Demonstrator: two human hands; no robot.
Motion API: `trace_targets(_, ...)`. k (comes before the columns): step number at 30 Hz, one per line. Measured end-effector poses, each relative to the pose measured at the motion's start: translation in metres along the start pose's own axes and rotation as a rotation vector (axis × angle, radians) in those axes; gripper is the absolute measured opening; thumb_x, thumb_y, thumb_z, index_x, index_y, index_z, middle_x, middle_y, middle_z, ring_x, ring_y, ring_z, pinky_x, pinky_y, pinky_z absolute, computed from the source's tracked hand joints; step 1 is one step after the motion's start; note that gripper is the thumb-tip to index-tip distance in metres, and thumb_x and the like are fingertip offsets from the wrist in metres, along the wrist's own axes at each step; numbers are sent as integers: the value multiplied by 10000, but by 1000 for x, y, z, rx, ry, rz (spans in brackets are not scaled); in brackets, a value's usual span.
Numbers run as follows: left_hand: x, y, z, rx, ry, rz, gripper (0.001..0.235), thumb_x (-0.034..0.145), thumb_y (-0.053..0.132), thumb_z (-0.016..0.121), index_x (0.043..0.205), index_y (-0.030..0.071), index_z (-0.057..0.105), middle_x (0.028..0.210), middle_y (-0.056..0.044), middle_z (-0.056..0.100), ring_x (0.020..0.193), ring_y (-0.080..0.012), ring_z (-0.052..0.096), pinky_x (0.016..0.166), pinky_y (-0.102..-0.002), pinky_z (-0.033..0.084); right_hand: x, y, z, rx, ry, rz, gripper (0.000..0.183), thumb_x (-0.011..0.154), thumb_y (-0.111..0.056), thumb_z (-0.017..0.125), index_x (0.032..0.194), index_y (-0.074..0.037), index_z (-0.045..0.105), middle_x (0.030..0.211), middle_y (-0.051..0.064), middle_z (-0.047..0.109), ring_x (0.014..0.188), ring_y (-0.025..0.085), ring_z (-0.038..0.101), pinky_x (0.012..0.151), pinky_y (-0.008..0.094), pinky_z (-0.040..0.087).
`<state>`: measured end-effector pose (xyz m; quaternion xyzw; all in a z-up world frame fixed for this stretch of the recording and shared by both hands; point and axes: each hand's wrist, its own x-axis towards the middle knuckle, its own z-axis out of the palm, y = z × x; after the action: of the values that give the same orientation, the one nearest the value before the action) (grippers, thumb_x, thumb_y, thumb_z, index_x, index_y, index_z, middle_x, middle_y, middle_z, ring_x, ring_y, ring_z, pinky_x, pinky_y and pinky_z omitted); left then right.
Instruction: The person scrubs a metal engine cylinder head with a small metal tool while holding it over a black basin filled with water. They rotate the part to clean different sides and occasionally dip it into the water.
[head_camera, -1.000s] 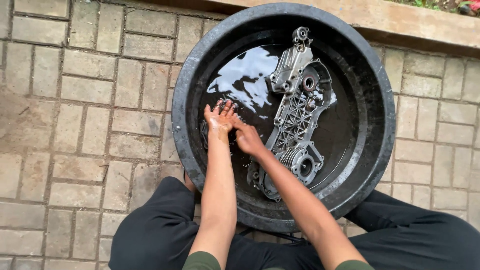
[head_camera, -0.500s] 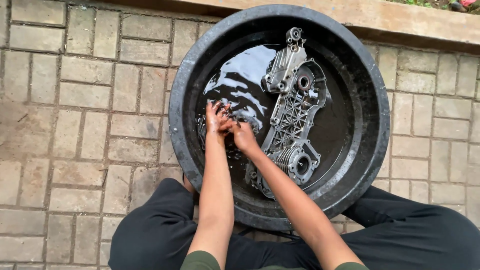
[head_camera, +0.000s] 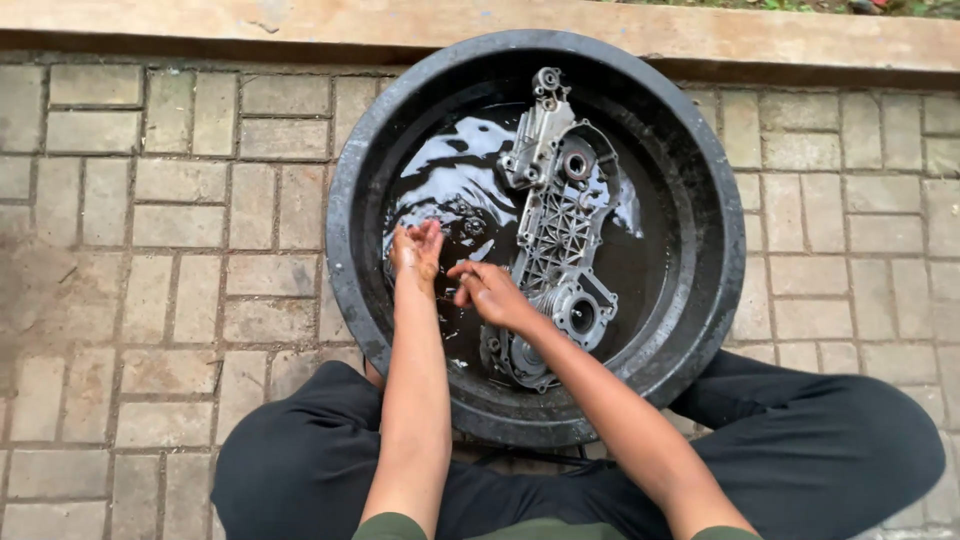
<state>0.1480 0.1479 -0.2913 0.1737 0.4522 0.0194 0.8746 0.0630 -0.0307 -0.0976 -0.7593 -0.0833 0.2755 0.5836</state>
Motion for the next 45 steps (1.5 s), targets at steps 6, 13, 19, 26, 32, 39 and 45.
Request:
trace_targets(6, -18, 11, 8, 332, -61, 263, 174, 1026, 209, 588, 1130, 71, 579, 896, -176, 674, 830, -362, 767, 879, -602, 596, -32, -32, 3, -375, 27, -1, 278, 980, -277, 578, 952, -56, 743, 776, 232, 733, 887, 470, 721, 781, 547, 553)
trace_targets(13, -20, -5, -33, 939, 233, 498, 296, 857, 232, 717, 601, 136, 607, 395, -103, 522, 296, -216, 563, 310, -322, 509, -33, 65, -17, -676, -86, -143, 64, 722, -115, 732, 698, -99, 674, 666, 132, 695, 739, 423, 722, 687, 514, 569)
trace_targets(19, -60, 5, -44, 1681, -6, 439, 852, 648, 426, 865, 1420, 325, 518, 1229, -54, 658, 1167, -295, 654, 1009, -486, 513, -95, -42, -127, -874, 23, 62, 313, 765, -274, 840, 985, -81, 731, 865, 137, 766, 947, 423, 730, 811, 555, 572)
trace_targets(26, -173, 19, 2, 1751, -198, 258, 440, 872, 430, 697, 1173, 114, 745, 1225, -221, 699, 1253, -451, 589, 1055, -545, 476, -106, 23, -200, -809, 379, 296, 232, 811, -317, 780, 756, -106, 701, 773, 188, 737, 934, 465, 723, 785, 510, 545)
trace_targets(32, -142, -7, -40, 1799, 42, 617, 311, 878, 264, 559, 655, 179, 759, 636, -93, 703, 741, -379, 717, 733, -472, 573, -100, 74, -181, -532, 419, 408, 484, 690, -364, 900, 929, -30, 643, 925, 189, 731, 1075, 411, 699, 939, 515, 534)
trace_targets(39, -230, -3, 3, 1902, -228, 221, 728, 867, 558, 666, 1495, 227, 505, 1426, -215, 586, 1395, -382, 482, 1158, -505, 402, -108, 61, -127, -249, 411, 546, 831, 643, -353, 951, 1207, -24, 437, 1326, 272, 576, 1260, 441, 595, 1045, 555, 518)
trace_targets(45, -289, 18, 42, 1699, -313, 353, 661, 848, 526, 726, 1402, 193, 588, 1305, -222, 655, 1258, -400, 595, 1073, -511, 475, -93, 114, -122, -157, 644, 599, 873, 570, -294, 976, 1241, -34, 481, 1258, 205, 646, 1243, 377, 624, 1035, 513, 526)
